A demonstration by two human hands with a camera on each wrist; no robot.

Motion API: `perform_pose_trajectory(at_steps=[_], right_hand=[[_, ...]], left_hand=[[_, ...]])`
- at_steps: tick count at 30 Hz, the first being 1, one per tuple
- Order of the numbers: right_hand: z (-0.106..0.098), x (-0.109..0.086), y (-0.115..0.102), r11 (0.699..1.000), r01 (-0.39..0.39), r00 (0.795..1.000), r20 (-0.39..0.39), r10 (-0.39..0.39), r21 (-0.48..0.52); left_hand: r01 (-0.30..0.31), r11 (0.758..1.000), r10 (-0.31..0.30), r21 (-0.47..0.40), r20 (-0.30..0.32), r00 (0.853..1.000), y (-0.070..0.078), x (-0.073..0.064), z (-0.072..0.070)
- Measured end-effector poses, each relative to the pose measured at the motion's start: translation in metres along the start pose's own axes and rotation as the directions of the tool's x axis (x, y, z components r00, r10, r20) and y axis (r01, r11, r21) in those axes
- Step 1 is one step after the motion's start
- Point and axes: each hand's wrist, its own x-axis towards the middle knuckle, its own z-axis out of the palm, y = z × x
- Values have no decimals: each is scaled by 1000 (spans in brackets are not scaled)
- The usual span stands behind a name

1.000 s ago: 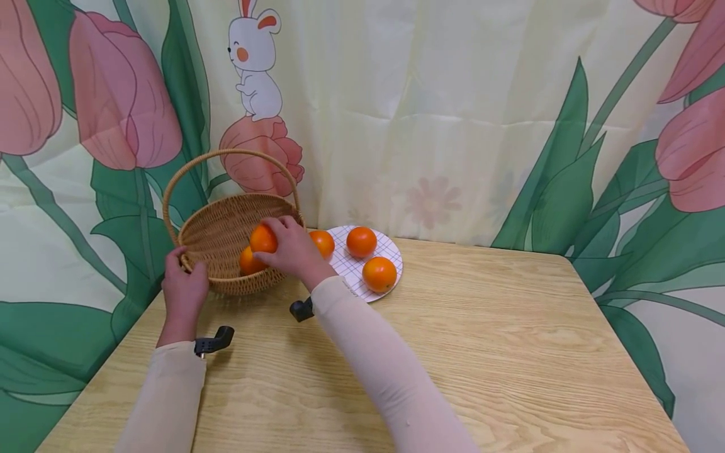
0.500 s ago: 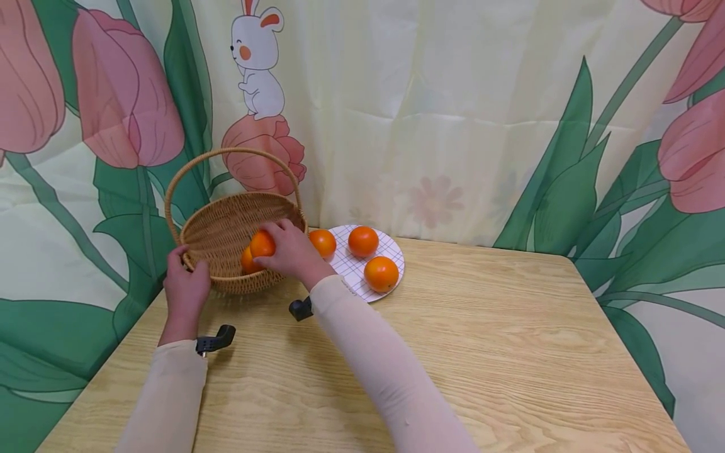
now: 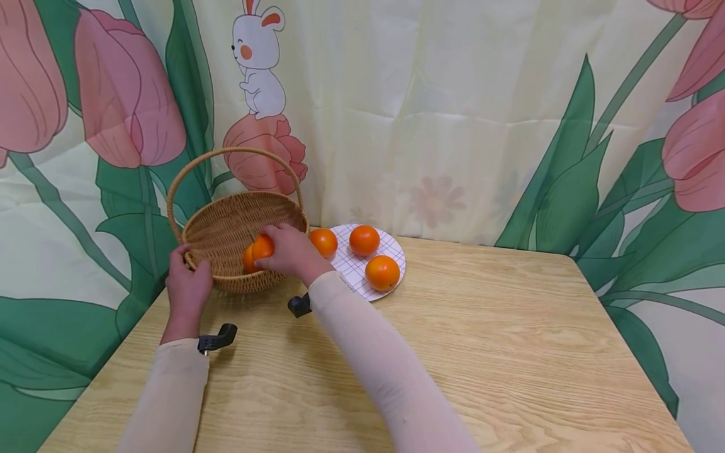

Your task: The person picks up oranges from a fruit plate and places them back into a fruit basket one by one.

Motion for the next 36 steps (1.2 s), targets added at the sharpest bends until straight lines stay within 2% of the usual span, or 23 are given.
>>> perform_pose_trajectory(at_steps=[6, 15, 21, 30, 36], right_hand=[[-1, 0, 0, 1000, 8, 1000, 27, -8, 5], [-2, 1, 4, 999, 49, 999, 18, -49, -8], [-2, 0, 4, 997, 79, 996, -37, -79, -13], [0, -4, 12, 997, 71, 993, -101, -68, 25], [0, -8, 18, 996, 72, 987, -146, -64, 48]], left_hand=[[10, 1000, -10, -6, 10, 1000, 0, 0, 0], [6, 1000, -6, 3, 13, 1000, 1, -1, 0], [21, 1000, -21, -13, 15, 1000, 2, -4, -1], [4, 1000, -4, 2, -5, 1000, 1, -2, 0], [24, 1000, -24, 20, 4, 1000, 1, -1, 0]])
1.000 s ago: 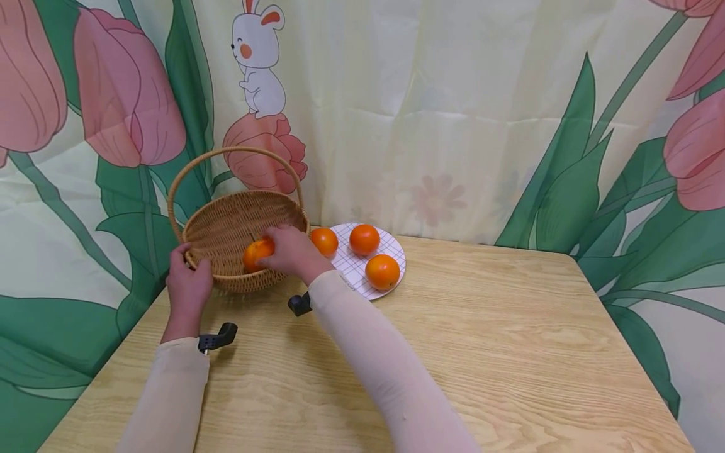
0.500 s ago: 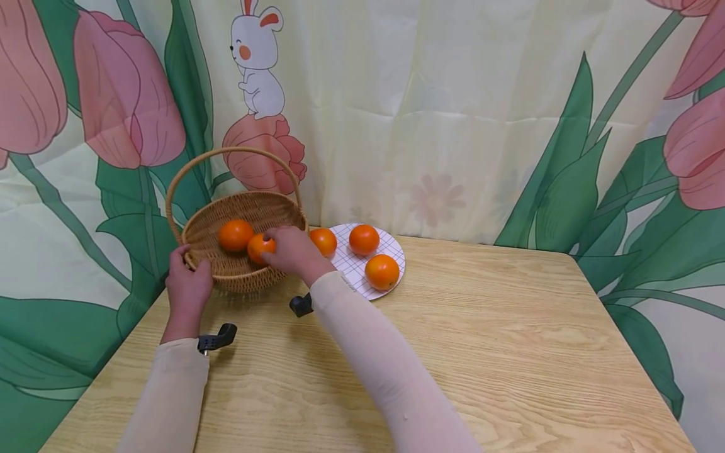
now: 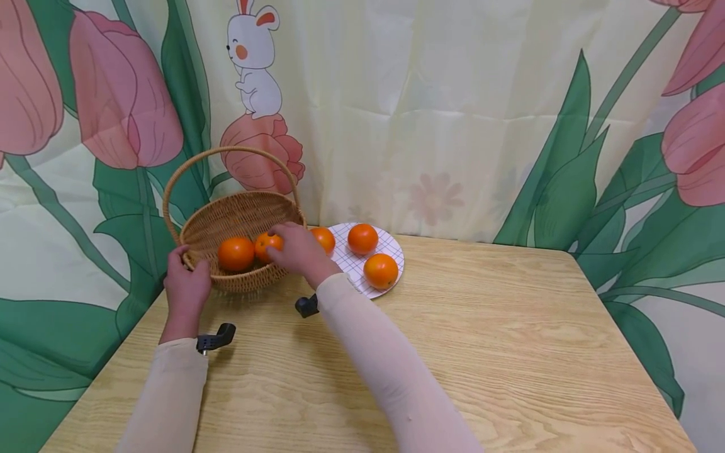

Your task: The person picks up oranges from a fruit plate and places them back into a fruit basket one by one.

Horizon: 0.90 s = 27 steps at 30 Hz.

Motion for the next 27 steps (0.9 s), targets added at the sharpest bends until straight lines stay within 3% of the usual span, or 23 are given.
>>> perform_pose_trajectory(at_steps=[13, 27], right_hand=[[-5, -11, 17, 998, -36, 995, -91, 41, 57], [0, -14, 41, 989, -120, 980, -148, 131, 80]], left_hand=[[8, 999, -8, -32, 24, 1000, 2, -1, -1], [8, 1000, -9, 22, 15, 1000, 2, 0, -1]])
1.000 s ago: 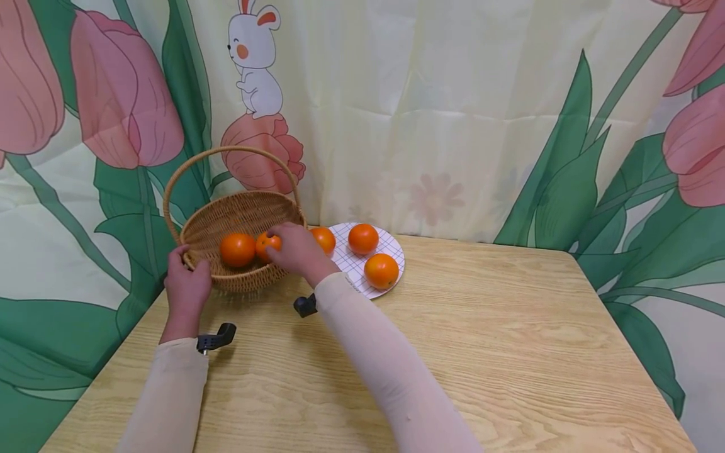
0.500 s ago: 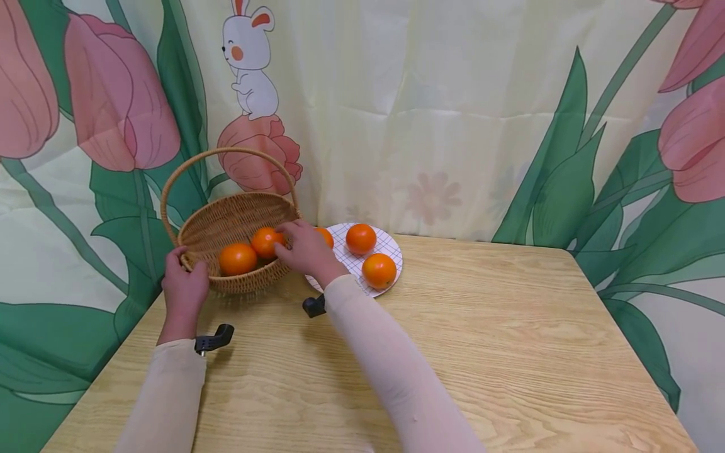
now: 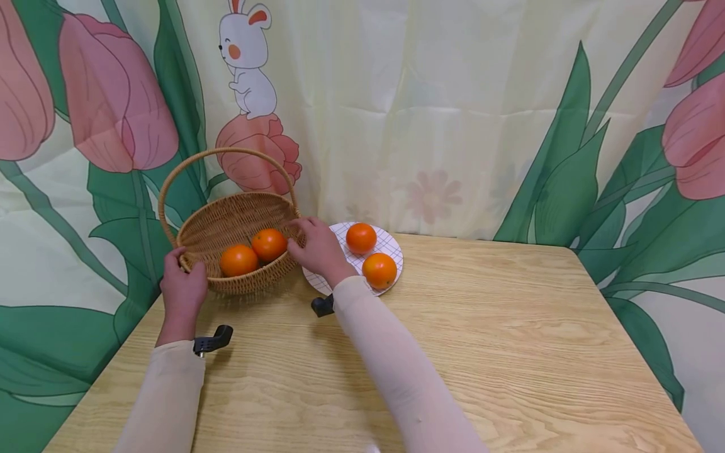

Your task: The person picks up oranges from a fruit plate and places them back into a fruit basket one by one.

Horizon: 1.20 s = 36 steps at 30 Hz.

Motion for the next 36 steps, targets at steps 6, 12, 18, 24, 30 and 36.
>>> perform_pose_trajectory(at_steps=[6, 12, 18, 24, 30, 36], right_hand=[[3, 2, 10, 999, -33, 999, -21, 33, 17], [6, 2, 18, 998, -55, 998, -20, 56, 31], [9, 1, 25, 995, -89, 996, 5, 88, 47], [15, 2, 32, 991, -130, 991, 22, 129, 31], [20, 3, 41, 990, -141, 989, 40, 141, 0], [25, 3, 46, 983, -183, 981, 70, 182, 8]], left_hand=[[-2, 1000, 2, 1, 1, 1000, -1, 3, 0], [-11, 1000, 11, 8, -26, 1000, -2, 6, 0], [-8, 1000, 9, 24, -18, 1000, -3, 6, 1], [-23, 999, 24, 32, -31, 999, -2, 7, 2], [-11, 999, 12, 36, -20, 1000, -2, 8, 1], [-2, 999, 2, 44, -3, 1000, -3, 8, 0]])
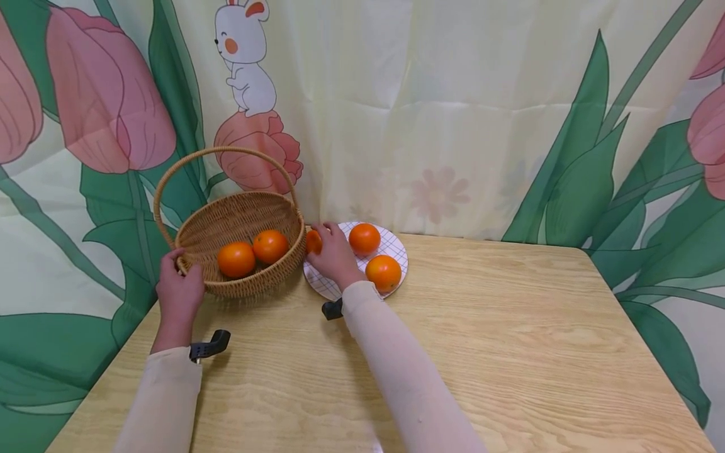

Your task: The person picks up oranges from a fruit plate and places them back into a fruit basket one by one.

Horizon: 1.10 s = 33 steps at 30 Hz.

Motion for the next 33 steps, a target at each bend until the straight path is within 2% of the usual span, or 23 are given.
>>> perform_pose_trajectory(at_steps=[6, 15, 24, 33], right_hand=[[7, 2, 4, 999, -33, 998, 44, 34, -12], [15, 5, 7, 998, -27, 997, 72, 31, -52], [18, 2, 8, 995, -42, 997, 56, 47, -87], [17, -4, 11, 998, -22, 1000, 4, 22, -63]], left_hand=[[4, 1000, -4, 8, 5, 1000, 1, -1, -1], [-2, 1000, 2, 15, 3, 1000, 3, 0, -2], [-3, 1000, 3, 27, 15, 1000, 3, -2, -3], [-16, 1000, 16, 19, 13, 1000, 2, 0, -3]])
